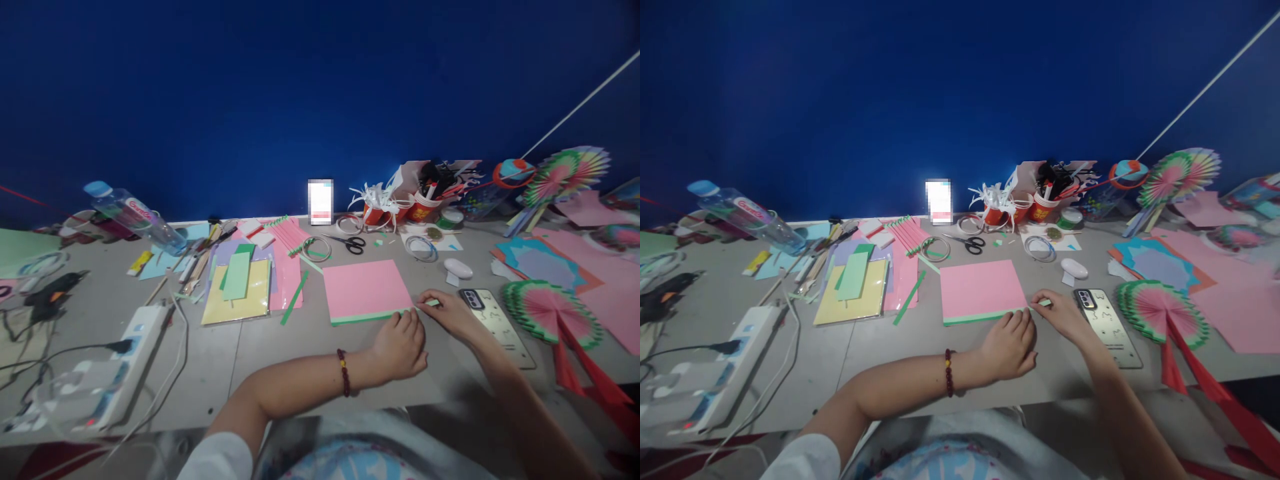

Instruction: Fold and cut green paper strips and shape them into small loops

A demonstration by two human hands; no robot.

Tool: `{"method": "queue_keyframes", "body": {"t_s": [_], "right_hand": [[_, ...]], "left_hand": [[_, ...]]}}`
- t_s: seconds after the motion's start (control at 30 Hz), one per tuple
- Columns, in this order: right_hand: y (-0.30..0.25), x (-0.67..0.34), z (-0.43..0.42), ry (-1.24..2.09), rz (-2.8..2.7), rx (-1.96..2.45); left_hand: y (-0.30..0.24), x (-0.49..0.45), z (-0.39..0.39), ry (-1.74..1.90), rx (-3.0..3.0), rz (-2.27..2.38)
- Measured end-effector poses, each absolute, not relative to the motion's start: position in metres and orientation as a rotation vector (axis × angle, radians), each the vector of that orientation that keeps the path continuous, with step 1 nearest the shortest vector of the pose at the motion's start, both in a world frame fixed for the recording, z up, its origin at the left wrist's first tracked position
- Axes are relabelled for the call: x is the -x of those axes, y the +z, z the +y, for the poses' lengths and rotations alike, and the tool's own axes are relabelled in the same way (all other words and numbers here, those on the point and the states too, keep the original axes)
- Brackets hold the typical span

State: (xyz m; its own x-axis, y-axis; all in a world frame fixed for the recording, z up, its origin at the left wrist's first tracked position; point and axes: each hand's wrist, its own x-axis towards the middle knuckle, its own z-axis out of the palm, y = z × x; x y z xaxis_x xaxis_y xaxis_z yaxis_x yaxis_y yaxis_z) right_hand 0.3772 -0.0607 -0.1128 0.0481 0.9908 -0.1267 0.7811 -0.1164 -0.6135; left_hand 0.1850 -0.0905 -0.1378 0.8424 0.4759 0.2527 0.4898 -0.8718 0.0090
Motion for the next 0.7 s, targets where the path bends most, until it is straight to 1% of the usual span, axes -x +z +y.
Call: {"method": "queue_keyframes", "body": {"t_s": [0.5,0.57,0.7], "right_hand": [[-0.119,-0.383,-0.061,0.78,-1.725,1.92],[-0.119,-0.382,-0.059,0.685,-1.722,1.935],[-0.113,-0.373,-0.046,0.374,-1.808,1.878]], "left_hand": [[-0.132,-0.185,-0.088,-0.316,2.991,-0.763],[-0.13,-0.184,-0.087,-0.316,3.004,-0.754],[-0.13,-0.184,-0.086,-0.347,3.02,-0.742]]}}
